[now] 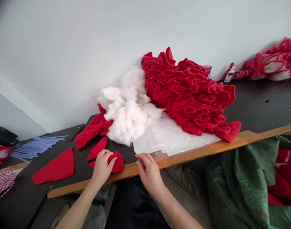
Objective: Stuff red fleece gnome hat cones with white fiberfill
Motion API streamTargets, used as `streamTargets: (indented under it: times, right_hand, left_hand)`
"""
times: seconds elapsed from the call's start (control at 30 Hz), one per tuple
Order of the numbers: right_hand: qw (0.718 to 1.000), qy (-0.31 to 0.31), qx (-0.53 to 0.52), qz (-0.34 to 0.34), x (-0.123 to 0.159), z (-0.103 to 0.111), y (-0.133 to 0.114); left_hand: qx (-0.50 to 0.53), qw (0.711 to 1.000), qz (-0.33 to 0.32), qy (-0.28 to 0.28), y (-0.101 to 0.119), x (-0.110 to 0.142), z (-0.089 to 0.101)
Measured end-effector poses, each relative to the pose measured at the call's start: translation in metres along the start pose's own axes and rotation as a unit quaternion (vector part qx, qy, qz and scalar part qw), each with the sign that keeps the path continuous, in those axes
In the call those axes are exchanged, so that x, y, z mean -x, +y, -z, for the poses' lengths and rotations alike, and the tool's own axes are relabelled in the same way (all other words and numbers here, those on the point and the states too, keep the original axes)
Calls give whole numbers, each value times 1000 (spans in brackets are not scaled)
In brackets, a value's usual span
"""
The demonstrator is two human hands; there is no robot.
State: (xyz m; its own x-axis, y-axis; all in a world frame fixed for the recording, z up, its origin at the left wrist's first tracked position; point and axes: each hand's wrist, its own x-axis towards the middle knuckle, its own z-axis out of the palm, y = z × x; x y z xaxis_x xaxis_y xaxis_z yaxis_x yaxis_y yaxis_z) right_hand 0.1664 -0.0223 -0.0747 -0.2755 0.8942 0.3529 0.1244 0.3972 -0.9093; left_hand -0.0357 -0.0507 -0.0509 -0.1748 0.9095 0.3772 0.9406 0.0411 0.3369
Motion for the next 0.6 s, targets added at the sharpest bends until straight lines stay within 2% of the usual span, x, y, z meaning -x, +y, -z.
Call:
streamTargets:
  times: [0.1, 0.17, 0.27, 0.33, 0.37, 0.4, 0.47, 0.5, 0.53, 0.6]
  right_hand:
    - [995, -38, -75, -47, -16, -29, -13]
    - [995, -39, -79, -41, -31, -41, -22]
    - [998, 37, -56, 12, -52, -46, -39]
    - [995, 75, -41, 57, -62, -43, -46]
    - [995, 51, -31, 85, -66, -39, -48]
    - [994, 0, -12, 110, -70, -33, -46]
    - [985, -103, 47, 127, -82, -13, -36]
    - [982, -127, 81, 116, -91, 1, -27]
    - [984, -106, 113, 93, -103, 18, -16]
    - [986, 0, 154, 57, -135, 54, 6]
  left_hand:
    - [40, 996, -53, 65, 18, 5, 14]
    - [60, 983, -112, 134, 28, 5, 31]
    - [10, 947, -181, 266, 29, 4, 55]
    - [-27, 925, -199, 322, 20, 6, 58]
    - [-39, 923, -205, 322, 14, 8, 53]
    - [-46, 929, -210, 303, 7, 11, 46]
    - [-48, 947, -227, 222, -5, 21, 24]
    - [-33, 956, -233, 176, -10, 27, 13]
    - [-14, 963, -235, 129, -15, 32, 4]
    - [19, 973, -219, 66, -22, 37, -5]
